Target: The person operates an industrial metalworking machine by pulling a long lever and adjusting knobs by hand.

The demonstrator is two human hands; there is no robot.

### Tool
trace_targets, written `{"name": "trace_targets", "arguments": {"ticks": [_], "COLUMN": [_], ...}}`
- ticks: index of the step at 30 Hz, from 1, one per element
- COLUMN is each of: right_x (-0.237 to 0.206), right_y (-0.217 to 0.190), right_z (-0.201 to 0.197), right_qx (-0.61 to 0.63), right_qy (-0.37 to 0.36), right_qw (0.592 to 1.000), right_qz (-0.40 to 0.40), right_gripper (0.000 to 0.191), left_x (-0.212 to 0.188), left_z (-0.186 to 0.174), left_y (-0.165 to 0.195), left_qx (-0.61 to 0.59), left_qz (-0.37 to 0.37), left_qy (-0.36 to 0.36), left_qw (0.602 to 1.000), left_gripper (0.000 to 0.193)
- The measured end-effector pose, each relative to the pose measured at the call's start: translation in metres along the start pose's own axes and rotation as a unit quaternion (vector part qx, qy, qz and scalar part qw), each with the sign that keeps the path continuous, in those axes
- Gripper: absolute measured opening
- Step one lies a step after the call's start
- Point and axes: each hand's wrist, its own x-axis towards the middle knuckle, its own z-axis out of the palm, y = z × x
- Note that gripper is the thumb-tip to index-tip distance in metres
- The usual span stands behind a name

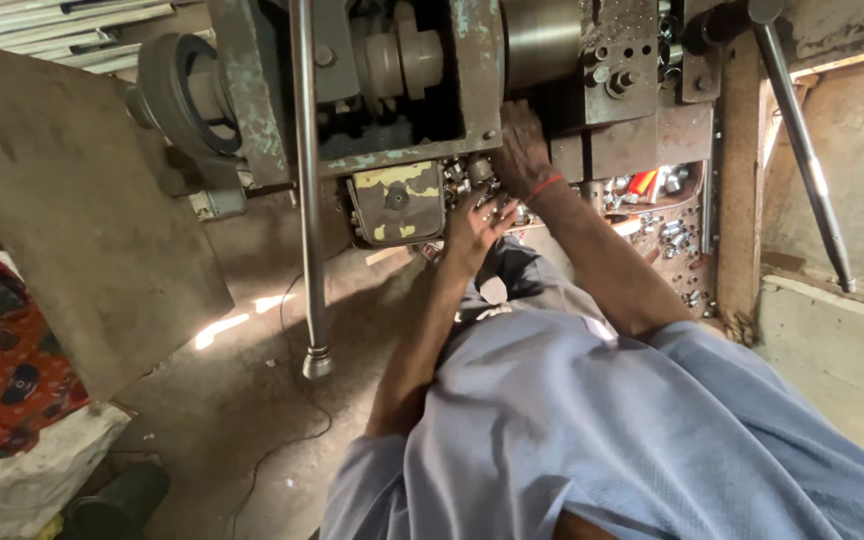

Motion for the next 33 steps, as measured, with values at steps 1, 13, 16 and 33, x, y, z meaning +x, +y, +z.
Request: {"name": "trace_targets", "arguments": {"ticks": [1,13,16,33], "right_x": [-0.001,-0.045,-0.065,-0.008], "right_y": [0.001,0.036,0.036,0.059], "right_z": [0.0,0.035,0.046,0.036], "right_qx": [-0.024,0.068,0.01,-0.074], "right_qy": [-0.007,0.035,0.066,0.058], "right_qw": [1.0,0.993,0.997,0.992], "right_qz": [-0.006,0.084,0.046,-0.081], "right_gripper": [0.032,0.058,0.058,0.064], "left_x": [0.012,0.099,0.103,0.112], "left_z": [0.006,0.016,0.013,0.001], "left_y": [-0.004,-0.054,-0.059,-0.04], "left_qx": [0.068,-0.231,-0.224,-0.226], "left_qz": [0.063,-0.042,-0.03,-0.067], "left_qy": [-0.071,0.344,0.338,0.302], "left_qw": [0.993,0.909,0.914,0.924], "left_gripper": [0.062,0.035,0.04,0.054]}}
